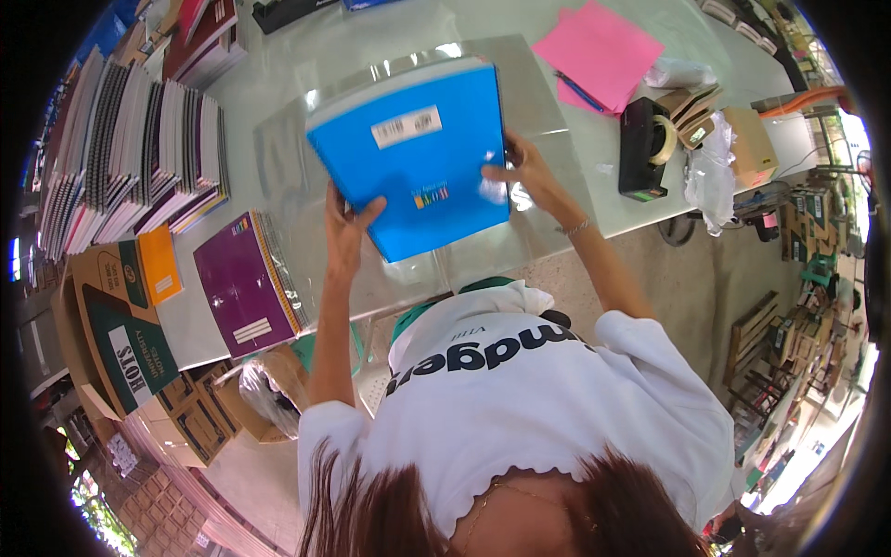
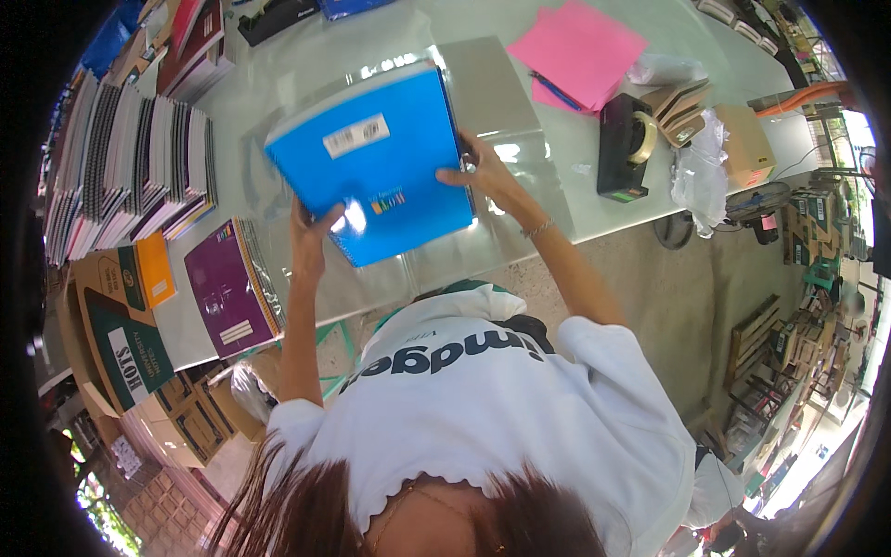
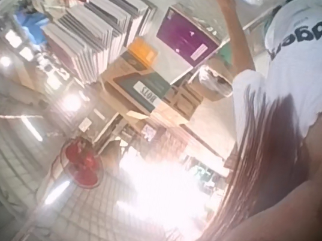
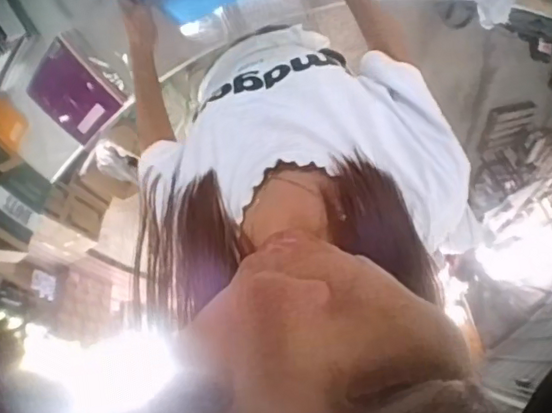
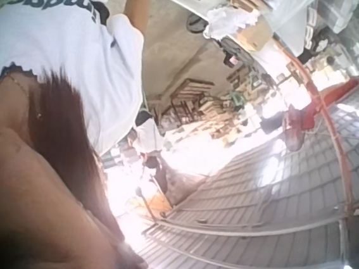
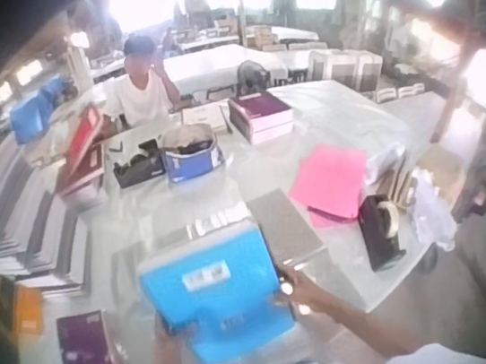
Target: The person wraps a stack of notebooks in a clear plastic sheet, securing the folds with small pieces of tape.
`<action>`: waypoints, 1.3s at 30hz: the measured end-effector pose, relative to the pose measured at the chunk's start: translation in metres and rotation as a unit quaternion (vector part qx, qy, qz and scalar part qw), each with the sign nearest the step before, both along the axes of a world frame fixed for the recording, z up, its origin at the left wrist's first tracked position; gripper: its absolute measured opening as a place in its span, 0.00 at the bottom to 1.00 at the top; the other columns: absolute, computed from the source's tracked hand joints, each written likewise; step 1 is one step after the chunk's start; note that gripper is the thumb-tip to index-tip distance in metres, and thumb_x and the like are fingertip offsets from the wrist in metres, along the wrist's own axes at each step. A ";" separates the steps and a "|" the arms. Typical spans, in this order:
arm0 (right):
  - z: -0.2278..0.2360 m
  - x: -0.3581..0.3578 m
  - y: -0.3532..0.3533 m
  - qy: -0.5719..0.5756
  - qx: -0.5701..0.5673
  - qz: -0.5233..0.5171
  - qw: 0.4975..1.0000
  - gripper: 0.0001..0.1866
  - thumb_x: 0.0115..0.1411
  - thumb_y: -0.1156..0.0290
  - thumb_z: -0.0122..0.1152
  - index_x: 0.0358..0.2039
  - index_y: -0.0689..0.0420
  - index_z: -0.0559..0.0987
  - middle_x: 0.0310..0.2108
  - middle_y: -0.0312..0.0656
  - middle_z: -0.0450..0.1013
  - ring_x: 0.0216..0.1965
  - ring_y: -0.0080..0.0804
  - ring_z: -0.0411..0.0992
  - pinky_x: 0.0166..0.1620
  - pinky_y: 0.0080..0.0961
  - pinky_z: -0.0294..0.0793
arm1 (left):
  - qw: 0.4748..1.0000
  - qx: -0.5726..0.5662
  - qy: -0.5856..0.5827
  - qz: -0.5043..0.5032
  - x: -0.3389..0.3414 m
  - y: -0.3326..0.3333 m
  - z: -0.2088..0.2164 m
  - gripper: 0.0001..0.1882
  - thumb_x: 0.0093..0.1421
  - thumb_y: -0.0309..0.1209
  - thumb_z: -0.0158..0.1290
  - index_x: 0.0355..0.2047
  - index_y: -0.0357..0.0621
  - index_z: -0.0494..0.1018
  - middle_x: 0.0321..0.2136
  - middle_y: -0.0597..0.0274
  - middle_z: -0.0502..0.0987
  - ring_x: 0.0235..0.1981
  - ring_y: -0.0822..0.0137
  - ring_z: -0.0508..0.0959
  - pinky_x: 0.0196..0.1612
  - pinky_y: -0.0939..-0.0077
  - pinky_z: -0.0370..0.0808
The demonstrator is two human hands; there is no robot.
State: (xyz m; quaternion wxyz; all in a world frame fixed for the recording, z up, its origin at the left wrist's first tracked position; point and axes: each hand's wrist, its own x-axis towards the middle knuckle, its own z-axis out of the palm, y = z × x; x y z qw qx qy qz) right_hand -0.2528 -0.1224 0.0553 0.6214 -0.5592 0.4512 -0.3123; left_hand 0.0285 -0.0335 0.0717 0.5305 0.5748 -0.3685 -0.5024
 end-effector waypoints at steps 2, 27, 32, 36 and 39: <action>0.000 0.008 -0.009 0.011 0.054 -0.001 0.998 0.49 0.44 0.56 0.72 0.61 0.63 0.59 0.57 0.54 0.62 0.59 0.47 0.59 0.63 0.39 0.52 | 0.999 0.028 0.013 -0.016 0.010 -0.014 -0.002 0.38 0.47 0.32 0.64 0.56 0.34 0.59 0.49 0.52 0.69 0.50 0.60 0.69 0.54 0.68 0.65; -0.019 0.050 0.000 0.014 0.073 -0.117 0.990 0.30 0.51 0.61 0.68 0.47 0.73 0.73 0.38 0.53 0.76 0.33 0.32 0.77 0.38 0.23 0.79 | 0.987 0.117 0.103 0.043 0.028 -0.036 -0.066 0.31 0.49 0.32 0.64 0.50 0.26 0.68 0.42 0.48 0.76 0.38 0.64 0.78 0.40 0.75 0.76; -0.011 0.052 0.002 0.056 0.061 -0.128 0.988 0.30 0.51 0.59 0.68 0.47 0.71 0.74 0.37 0.51 0.77 0.32 0.31 0.77 0.35 0.21 0.78 | 0.981 0.106 0.135 0.087 0.016 -0.033 -0.063 0.30 0.49 0.29 0.64 0.50 0.27 0.67 0.42 0.48 0.76 0.37 0.64 0.78 0.40 0.75 0.77; -0.012 0.049 0.001 0.093 0.056 -0.109 0.988 0.32 0.51 0.55 0.67 0.47 0.70 0.74 0.36 0.51 0.77 0.32 0.32 0.78 0.35 0.22 0.78 | 0.984 0.103 0.107 0.096 0.012 -0.030 -0.060 0.30 0.51 0.31 0.63 0.51 0.27 0.67 0.42 0.48 0.76 0.37 0.64 0.78 0.39 0.76 0.77; -0.016 0.051 0.001 0.160 0.026 -0.119 0.980 0.35 0.50 0.51 0.66 0.48 0.68 0.74 0.36 0.52 0.77 0.32 0.33 0.78 0.36 0.22 0.78 | 0.987 0.103 0.071 0.104 0.010 -0.029 -0.056 0.30 0.51 0.33 0.63 0.50 0.26 0.68 0.41 0.48 0.76 0.35 0.65 0.79 0.38 0.77 0.77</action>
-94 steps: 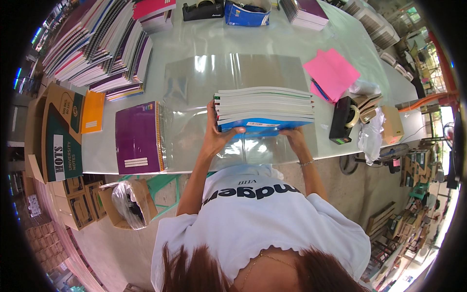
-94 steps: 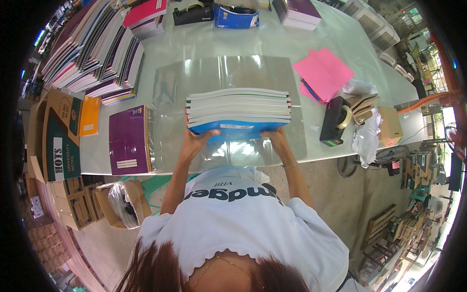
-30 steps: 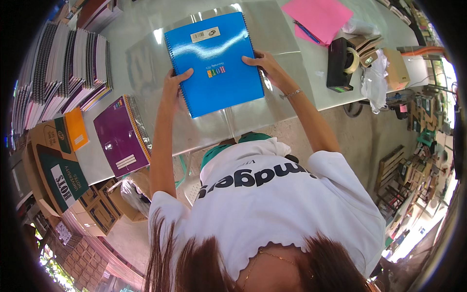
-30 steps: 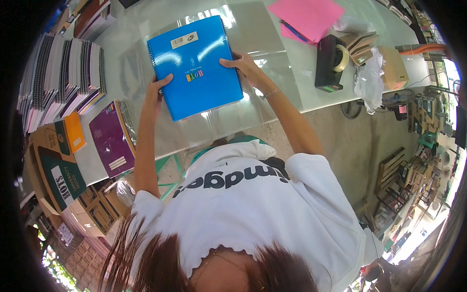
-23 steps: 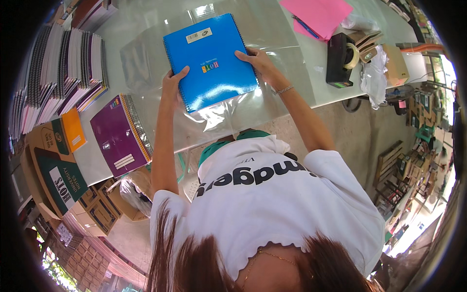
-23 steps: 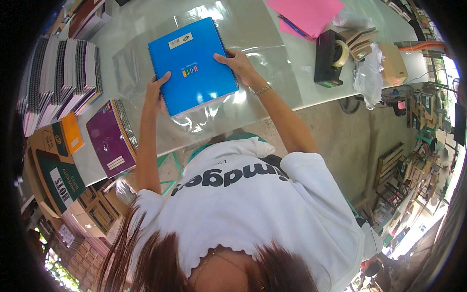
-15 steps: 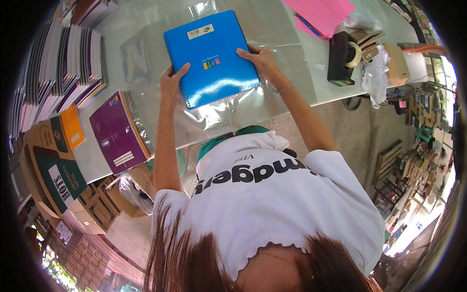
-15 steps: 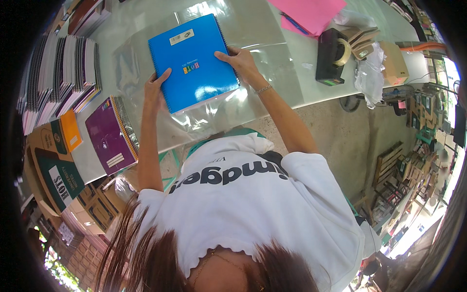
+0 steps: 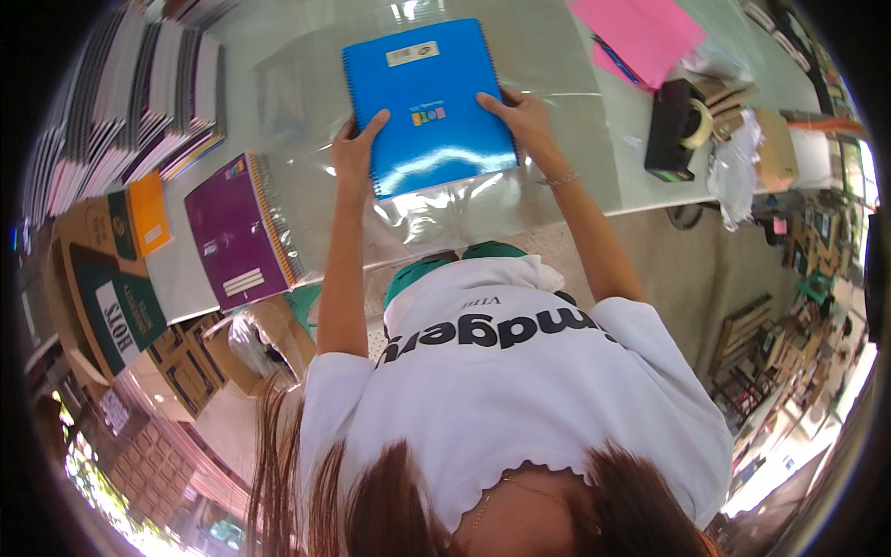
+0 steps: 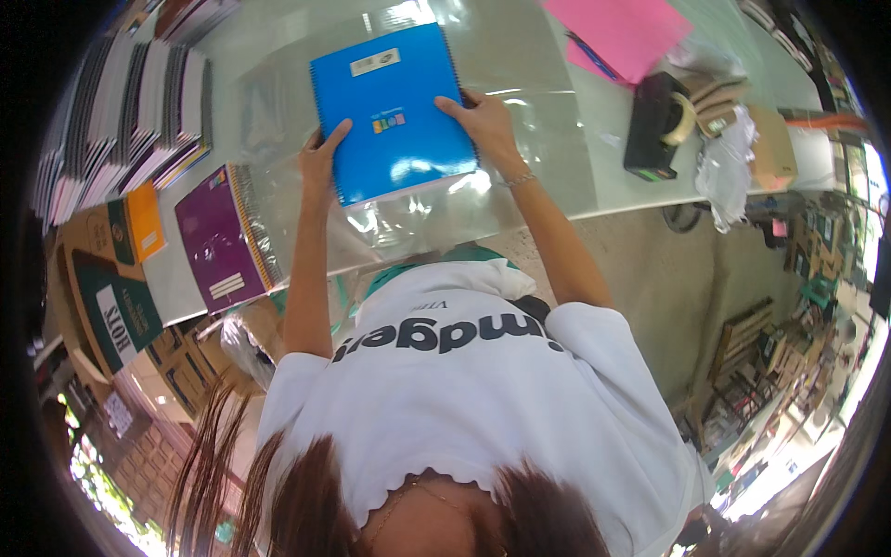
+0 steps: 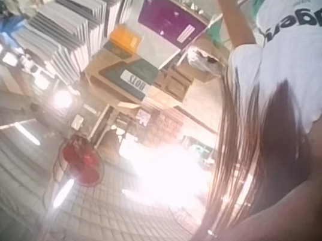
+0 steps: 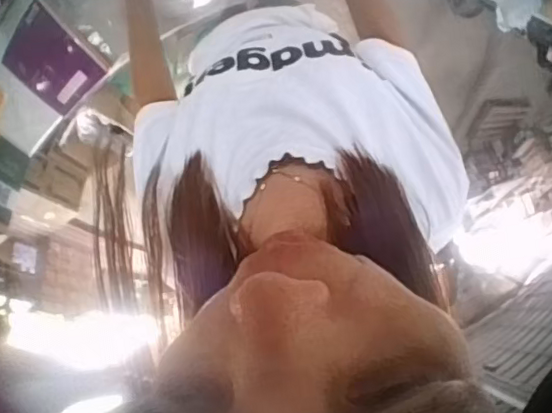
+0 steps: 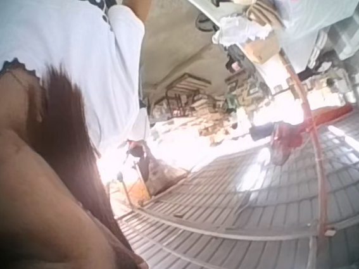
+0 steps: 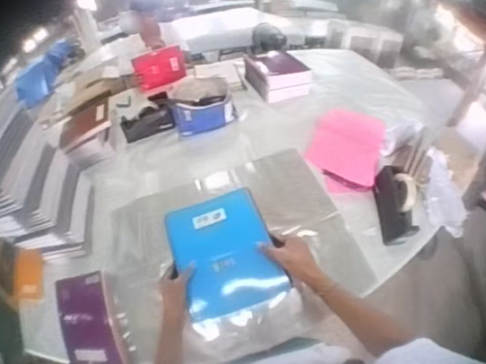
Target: The person wraps a stack of notebooks in a clear plastic sheet, securing the folds with small pieces of tape.
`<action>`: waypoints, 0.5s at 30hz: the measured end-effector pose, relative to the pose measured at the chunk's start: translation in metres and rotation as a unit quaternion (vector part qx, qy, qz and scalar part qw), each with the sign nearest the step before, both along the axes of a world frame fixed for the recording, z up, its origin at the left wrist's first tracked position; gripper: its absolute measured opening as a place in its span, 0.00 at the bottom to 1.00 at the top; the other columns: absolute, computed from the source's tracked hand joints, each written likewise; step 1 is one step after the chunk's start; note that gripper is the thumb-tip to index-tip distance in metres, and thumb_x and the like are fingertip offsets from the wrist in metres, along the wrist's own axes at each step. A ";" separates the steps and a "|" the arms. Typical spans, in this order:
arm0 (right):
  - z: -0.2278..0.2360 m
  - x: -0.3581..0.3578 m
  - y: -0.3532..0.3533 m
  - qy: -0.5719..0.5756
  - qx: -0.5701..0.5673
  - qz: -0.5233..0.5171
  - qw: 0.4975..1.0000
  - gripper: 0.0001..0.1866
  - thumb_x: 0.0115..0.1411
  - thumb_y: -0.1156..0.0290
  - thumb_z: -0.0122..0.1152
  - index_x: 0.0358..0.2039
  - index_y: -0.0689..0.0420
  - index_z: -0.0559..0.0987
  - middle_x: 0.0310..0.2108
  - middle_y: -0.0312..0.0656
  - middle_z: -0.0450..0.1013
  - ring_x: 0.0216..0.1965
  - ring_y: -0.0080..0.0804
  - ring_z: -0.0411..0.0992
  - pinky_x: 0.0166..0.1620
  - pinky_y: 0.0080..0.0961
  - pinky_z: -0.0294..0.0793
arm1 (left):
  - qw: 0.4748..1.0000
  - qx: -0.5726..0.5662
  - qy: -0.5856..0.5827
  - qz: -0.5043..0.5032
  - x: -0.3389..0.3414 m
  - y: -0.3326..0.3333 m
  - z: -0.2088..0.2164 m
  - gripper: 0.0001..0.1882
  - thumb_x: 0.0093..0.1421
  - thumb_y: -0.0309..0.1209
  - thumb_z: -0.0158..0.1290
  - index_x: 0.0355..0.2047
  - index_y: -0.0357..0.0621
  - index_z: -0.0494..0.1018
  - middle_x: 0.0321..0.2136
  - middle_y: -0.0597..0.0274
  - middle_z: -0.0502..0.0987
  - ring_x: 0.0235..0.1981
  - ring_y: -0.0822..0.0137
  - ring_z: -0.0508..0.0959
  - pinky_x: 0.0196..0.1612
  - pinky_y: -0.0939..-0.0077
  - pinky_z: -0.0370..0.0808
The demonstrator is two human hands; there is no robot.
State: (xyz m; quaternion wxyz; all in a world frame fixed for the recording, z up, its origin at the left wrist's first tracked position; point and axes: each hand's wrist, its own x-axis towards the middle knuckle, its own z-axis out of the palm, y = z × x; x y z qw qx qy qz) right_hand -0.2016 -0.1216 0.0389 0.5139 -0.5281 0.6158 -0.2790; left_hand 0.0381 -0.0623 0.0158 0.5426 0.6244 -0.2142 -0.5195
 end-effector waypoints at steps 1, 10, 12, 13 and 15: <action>-0.006 0.000 -0.002 -0.010 0.001 0.013 1.000 0.35 0.50 0.51 0.66 0.48 0.68 0.74 0.36 0.52 0.77 0.32 0.33 0.78 0.36 0.22 0.78 | 1.000 -0.002 -0.025 0.000 0.001 0.001 0.003 0.30 0.51 0.34 0.63 0.50 0.26 0.68 0.40 0.48 0.77 0.34 0.65 0.79 0.37 0.78 0.77; -0.012 0.001 -0.006 0.057 -0.018 0.045 0.997 0.36 0.51 0.43 0.61 0.49 0.64 0.75 0.35 0.51 0.78 0.35 0.36 0.78 0.41 0.24 0.76 | 0.958 0.036 -0.286 -0.014 0.011 0.006 -0.004 0.35 0.51 0.45 0.62 0.52 0.30 0.67 0.48 0.41 0.70 0.47 0.55 0.73 0.48 0.65 0.72; -0.017 -0.001 -0.006 0.109 -0.076 0.037 0.990 0.35 0.52 0.44 0.60 0.48 0.63 0.76 0.36 0.50 0.78 0.38 0.37 0.77 0.45 0.25 0.73 | 0.860 0.003 -0.508 0.043 0.028 0.017 -0.008 0.30 0.54 0.44 0.58 0.52 0.37 0.69 0.51 0.42 0.65 0.54 0.52 0.66 0.56 0.60 0.63; -0.019 -0.003 -0.006 0.106 -0.076 0.043 0.990 0.35 0.52 0.44 0.60 0.48 0.63 0.76 0.36 0.50 0.78 0.38 0.37 0.77 0.45 0.25 0.73 | 0.842 -0.021 -0.535 0.070 0.047 0.029 -0.010 0.29 0.56 0.43 0.57 0.54 0.40 0.68 0.53 0.43 0.61 0.58 0.51 0.61 0.60 0.56 0.58; -0.023 -0.019 -0.008 0.038 -0.061 -0.014 0.997 0.31 0.54 0.48 0.60 0.48 0.63 0.76 0.40 0.50 0.77 0.43 0.38 0.76 0.49 0.26 0.71 | 0.668 0.022 -0.743 0.037 0.076 0.056 0.000 0.29 0.56 0.38 0.54 0.57 0.43 0.64 0.56 0.46 0.60 0.61 0.50 0.58 0.62 0.47 0.52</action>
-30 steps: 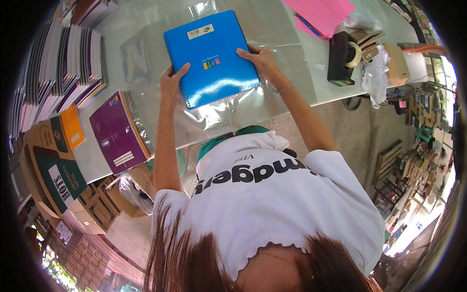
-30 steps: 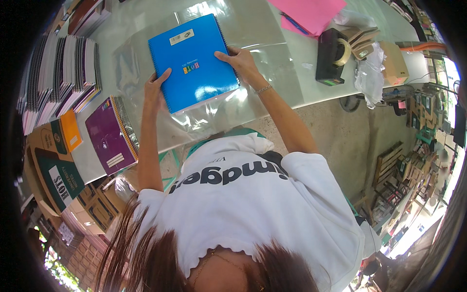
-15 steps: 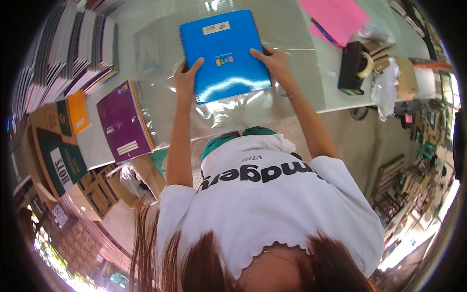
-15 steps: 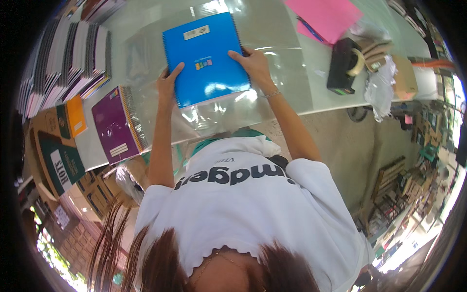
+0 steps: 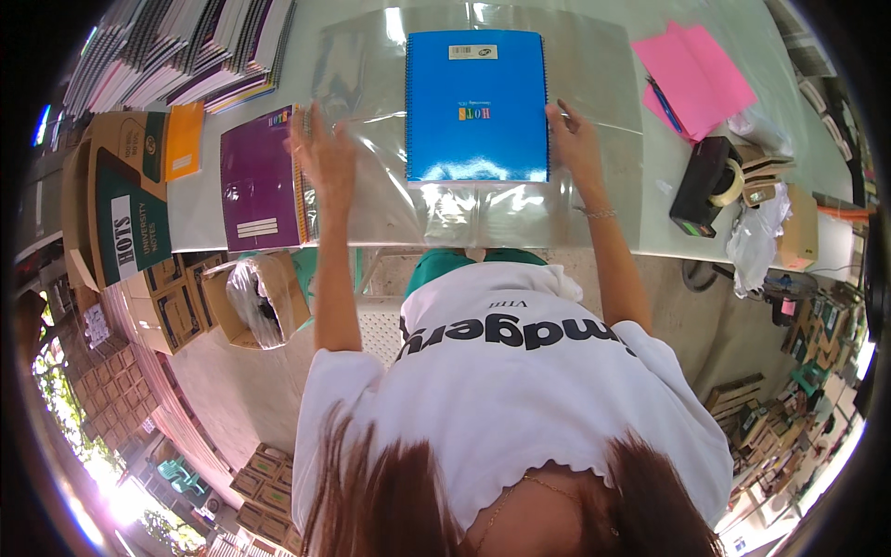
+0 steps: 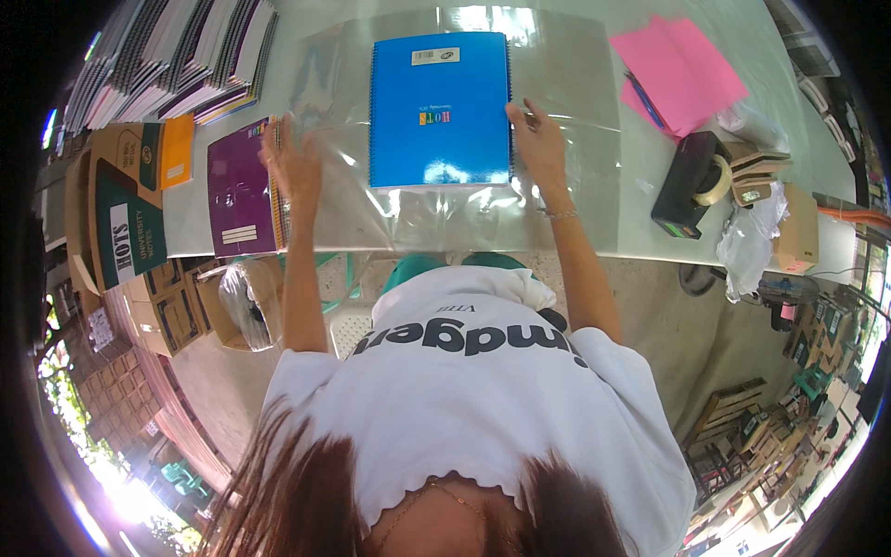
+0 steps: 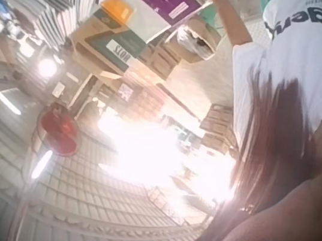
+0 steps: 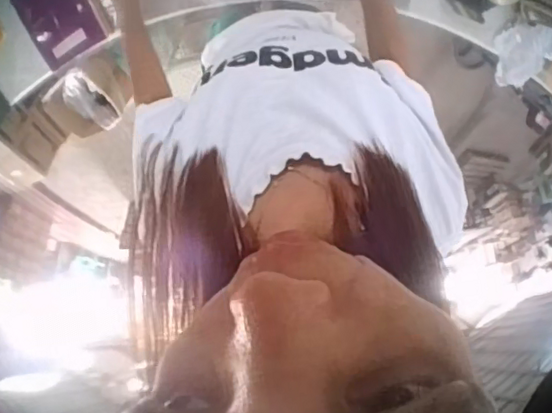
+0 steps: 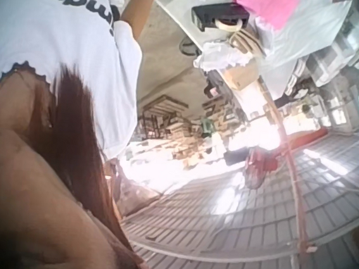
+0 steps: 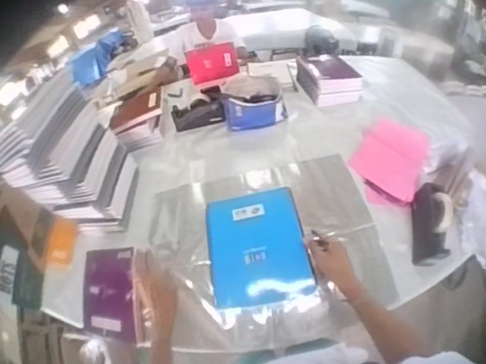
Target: The person wraps a stack of notebooks in a clear plastic sheet, securing the folds with small pieces of tape.
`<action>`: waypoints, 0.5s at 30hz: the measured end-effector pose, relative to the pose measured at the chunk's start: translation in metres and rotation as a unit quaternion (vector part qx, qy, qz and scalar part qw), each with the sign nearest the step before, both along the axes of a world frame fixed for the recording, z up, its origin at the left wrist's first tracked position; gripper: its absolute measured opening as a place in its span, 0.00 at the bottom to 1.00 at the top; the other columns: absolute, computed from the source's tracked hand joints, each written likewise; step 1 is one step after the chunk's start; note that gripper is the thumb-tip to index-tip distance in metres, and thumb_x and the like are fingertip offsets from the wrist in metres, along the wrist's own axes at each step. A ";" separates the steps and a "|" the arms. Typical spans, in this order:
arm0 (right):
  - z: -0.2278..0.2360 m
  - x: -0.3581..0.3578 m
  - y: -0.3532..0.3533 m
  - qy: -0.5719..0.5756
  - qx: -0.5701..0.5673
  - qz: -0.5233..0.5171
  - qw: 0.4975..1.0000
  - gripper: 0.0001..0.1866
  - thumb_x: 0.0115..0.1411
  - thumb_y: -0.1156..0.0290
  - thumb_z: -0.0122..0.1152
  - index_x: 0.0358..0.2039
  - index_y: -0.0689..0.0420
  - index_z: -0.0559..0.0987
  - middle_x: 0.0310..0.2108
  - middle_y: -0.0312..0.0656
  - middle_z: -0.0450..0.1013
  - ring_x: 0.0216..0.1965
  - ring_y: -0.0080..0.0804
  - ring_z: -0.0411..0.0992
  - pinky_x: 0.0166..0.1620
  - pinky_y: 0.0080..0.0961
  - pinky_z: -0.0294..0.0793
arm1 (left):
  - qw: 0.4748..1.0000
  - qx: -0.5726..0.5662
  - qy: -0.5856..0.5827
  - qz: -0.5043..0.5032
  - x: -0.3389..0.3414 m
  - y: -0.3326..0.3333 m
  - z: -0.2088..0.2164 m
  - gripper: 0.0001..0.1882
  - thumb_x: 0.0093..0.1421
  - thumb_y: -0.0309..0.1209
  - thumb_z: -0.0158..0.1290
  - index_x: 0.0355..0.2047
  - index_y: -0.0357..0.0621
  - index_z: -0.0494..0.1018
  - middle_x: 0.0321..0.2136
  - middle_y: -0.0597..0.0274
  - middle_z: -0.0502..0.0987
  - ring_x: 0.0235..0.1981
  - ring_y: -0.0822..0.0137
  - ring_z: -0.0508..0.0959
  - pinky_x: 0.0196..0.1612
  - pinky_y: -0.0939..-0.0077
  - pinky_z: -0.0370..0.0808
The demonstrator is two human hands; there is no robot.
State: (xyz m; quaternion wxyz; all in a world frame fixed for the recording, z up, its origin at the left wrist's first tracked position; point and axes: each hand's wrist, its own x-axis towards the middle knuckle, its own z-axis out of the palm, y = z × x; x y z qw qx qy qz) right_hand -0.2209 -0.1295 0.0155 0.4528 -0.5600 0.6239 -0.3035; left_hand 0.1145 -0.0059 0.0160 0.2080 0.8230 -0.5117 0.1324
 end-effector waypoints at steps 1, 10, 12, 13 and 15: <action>-0.003 -0.007 0.001 -0.003 0.001 0.004 1.000 0.31 0.54 0.48 0.60 0.48 0.63 0.76 0.40 0.50 0.77 0.43 0.38 0.76 0.49 0.26 0.71 | 1.000 0.001 -0.003 0.004 0.012 0.016 0.000 0.29 0.56 0.38 0.54 0.57 0.43 0.64 0.56 0.46 0.60 0.61 0.50 0.58 0.62 0.47 0.52; -0.015 -0.059 0.012 -0.034 0.036 0.027 0.998 0.19 0.57 0.65 0.59 0.49 0.59 0.76 0.45 0.44 0.75 0.45 0.33 0.74 0.47 0.25 0.71 | 0.933 0.277 -0.219 0.075 0.037 0.072 -0.014 0.34 0.57 0.27 0.42 0.65 0.60 0.51 0.67 0.67 0.48 0.67 0.62 0.49 0.63 0.41 0.40; -0.018 -0.085 0.010 -0.010 0.030 0.019 0.999 0.19 0.57 0.65 0.59 0.48 0.59 0.76 0.45 0.45 0.75 0.44 0.33 0.74 0.47 0.26 0.71 | 0.926 0.299 -0.212 0.086 0.047 0.076 -0.014 0.36 0.55 0.26 0.44 0.65 0.61 0.50 0.67 0.66 0.47 0.67 0.61 0.49 0.63 0.41 0.40; -0.022 -0.098 0.010 0.012 0.025 0.006 1.000 0.19 0.57 0.65 0.59 0.48 0.59 0.76 0.45 0.45 0.75 0.44 0.33 0.75 0.46 0.26 0.71 | 0.927 0.297 -0.214 0.079 0.054 0.076 -0.012 0.36 0.55 0.26 0.44 0.65 0.61 0.50 0.67 0.66 0.47 0.67 0.61 0.49 0.63 0.41 0.40; -0.035 -0.116 0.008 0.071 -0.035 -0.040 0.996 0.20 0.57 0.63 0.59 0.47 0.60 0.77 0.45 0.46 0.75 0.45 0.34 0.74 0.46 0.28 0.71 | 0.911 0.322 -0.234 0.107 0.071 0.077 -0.007 0.37 0.54 0.26 0.45 0.66 0.61 0.50 0.67 0.66 0.46 0.66 0.61 0.50 0.63 0.42 0.43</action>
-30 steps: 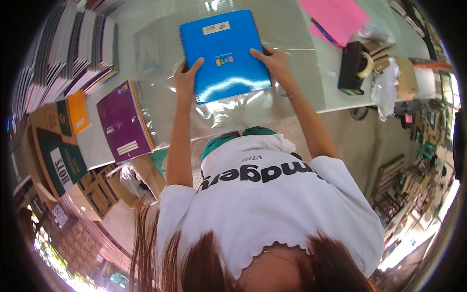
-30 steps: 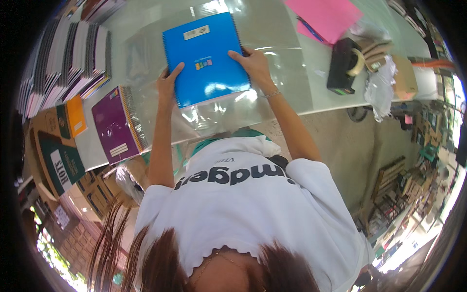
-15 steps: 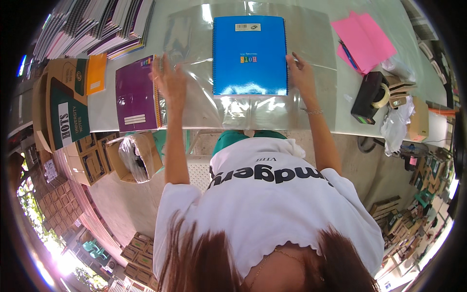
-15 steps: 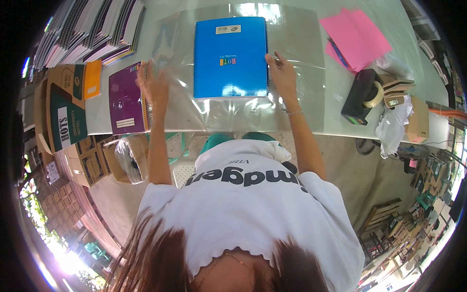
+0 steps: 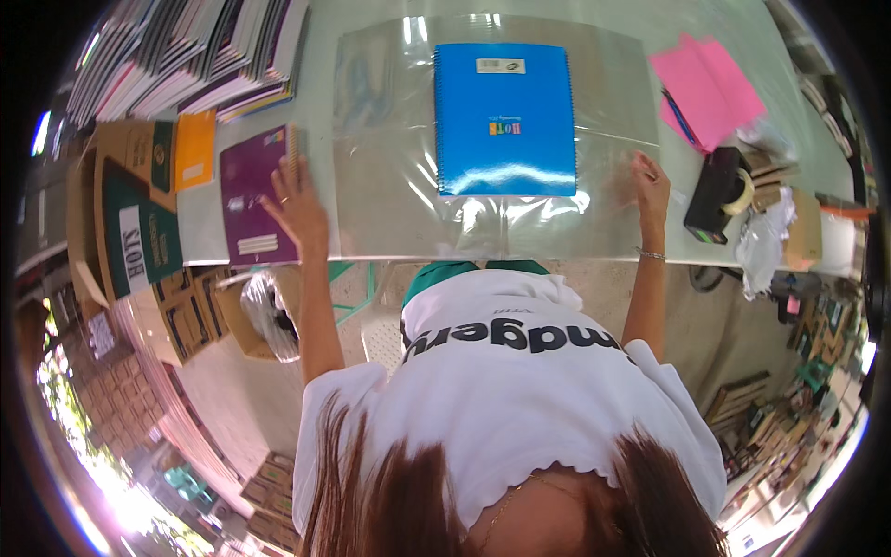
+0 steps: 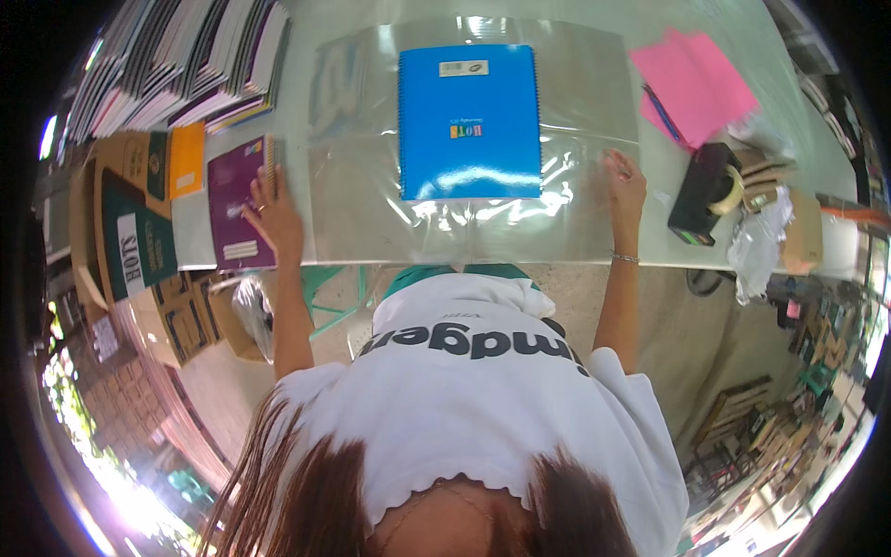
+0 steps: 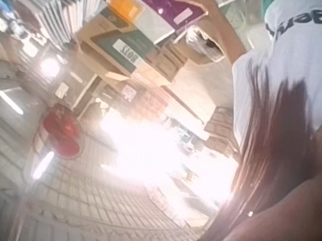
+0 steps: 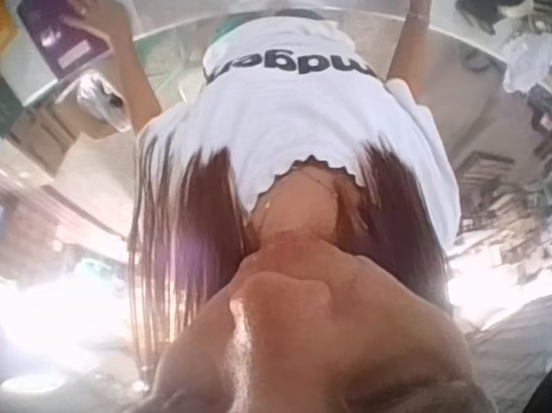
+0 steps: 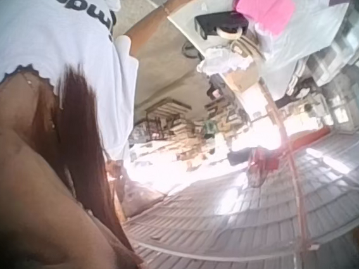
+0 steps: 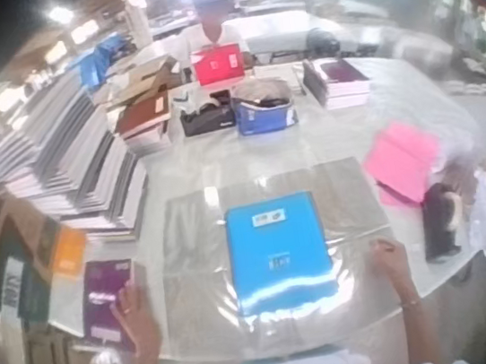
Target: The person wraps a stack of notebooks in a clear plastic sheet, securing the folds with small pieces of tape.
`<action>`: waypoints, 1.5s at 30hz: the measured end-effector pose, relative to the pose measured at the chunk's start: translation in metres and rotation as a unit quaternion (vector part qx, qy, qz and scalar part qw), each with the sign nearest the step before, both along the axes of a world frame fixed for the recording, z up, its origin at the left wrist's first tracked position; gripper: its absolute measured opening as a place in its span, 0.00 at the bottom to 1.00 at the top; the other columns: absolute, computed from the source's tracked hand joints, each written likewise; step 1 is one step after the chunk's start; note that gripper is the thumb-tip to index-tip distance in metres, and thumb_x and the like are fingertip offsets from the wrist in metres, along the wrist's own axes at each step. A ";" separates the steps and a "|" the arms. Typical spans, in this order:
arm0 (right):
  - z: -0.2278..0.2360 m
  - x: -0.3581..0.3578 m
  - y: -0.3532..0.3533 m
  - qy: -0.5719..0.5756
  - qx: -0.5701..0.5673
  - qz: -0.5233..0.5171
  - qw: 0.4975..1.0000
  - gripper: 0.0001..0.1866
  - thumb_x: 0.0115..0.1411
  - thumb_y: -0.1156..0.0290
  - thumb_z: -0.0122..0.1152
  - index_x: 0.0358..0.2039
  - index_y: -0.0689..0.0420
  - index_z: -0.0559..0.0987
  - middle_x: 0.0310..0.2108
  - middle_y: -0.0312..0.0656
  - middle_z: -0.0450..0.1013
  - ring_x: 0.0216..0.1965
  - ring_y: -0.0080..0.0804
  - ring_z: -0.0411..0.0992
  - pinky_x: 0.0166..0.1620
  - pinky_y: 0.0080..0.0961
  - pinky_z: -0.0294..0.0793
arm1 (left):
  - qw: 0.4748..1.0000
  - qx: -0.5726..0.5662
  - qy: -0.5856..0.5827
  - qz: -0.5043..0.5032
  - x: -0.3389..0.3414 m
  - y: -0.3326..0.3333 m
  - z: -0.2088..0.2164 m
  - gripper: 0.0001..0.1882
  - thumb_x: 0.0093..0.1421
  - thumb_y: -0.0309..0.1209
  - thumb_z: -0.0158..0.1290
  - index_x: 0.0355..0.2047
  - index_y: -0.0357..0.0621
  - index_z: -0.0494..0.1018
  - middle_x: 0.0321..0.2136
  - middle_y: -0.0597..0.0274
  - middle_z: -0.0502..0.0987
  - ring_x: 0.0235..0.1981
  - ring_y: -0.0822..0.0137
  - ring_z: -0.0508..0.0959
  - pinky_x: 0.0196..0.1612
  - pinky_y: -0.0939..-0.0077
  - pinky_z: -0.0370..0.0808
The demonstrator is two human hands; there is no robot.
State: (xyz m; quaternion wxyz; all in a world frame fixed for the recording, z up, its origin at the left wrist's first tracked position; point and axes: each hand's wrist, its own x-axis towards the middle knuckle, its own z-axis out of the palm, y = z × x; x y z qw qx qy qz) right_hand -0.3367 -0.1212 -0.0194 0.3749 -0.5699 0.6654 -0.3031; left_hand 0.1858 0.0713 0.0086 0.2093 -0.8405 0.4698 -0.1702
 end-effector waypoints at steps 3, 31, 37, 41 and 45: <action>-0.013 -0.016 0.001 0.216 -0.074 -0.049 0.972 0.22 0.58 0.59 0.57 0.47 0.62 0.75 0.47 0.49 0.73 0.48 0.39 0.72 0.48 0.33 0.71 | 0.999 -0.046 0.023 -0.005 0.045 0.017 -0.009 0.39 0.53 0.25 0.45 0.66 0.64 0.49 0.67 0.66 0.46 0.66 0.61 0.50 0.63 0.42 0.44; -0.014 0.036 0.017 0.288 -0.129 -0.164 0.935 0.13 0.59 0.62 0.54 0.41 0.52 0.79 0.50 0.47 0.69 0.54 0.43 0.64 0.55 0.44 0.58 | 0.846 -0.357 0.388 0.079 -0.101 -0.051 -0.022 0.19 0.57 0.36 0.53 0.49 0.49 0.68 0.54 0.51 0.64 0.57 0.54 0.62 0.58 0.45 0.54; -0.023 -0.014 -0.003 0.161 0.007 -0.234 0.959 0.14 0.54 0.58 0.60 0.34 0.55 0.79 0.40 0.44 0.74 0.44 0.46 0.71 0.49 0.44 0.64 | 0.652 -0.410 0.601 0.212 -0.048 -0.028 -0.025 0.24 0.51 0.33 0.63 0.46 0.38 0.70 0.33 0.53 0.76 0.29 0.67 0.77 0.31 0.77 0.74; -0.015 -0.027 -0.003 0.091 0.100 -0.041 0.990 0.20 0.50 0.53 0.64 0.37 0.55 0.78 0.37 0.41 0.75 0.38 0.41 0.73 0.47 0.44 0.65 | 0.619 -0.411 0.651 0.159 -0.027 -0.012 -0.033 0.17 0.53 0.33 0.61 0.37 0.33 0.74 0.24 0.61 0.77 0.21 0.73 0.76 0.25 0.82 0.72; -0.010 -0.039 -0.002 0.172 -0.029 -0.063 0.983 0.18 0.49 0.64 0.67 0.37 0.60 0.77 0.32 0.40 0.75 0.31 0.27 0.73 0.34 0.22 0.72 | 0.564 -0.448 0.680 0.134 -0.046 -0.013 -0.021 0.12 0.57 0.32 0.57 0.32 0.33 0.76 0.22 0.61 0.77 0.21 0.75 0.74 0.24 0.84 0.71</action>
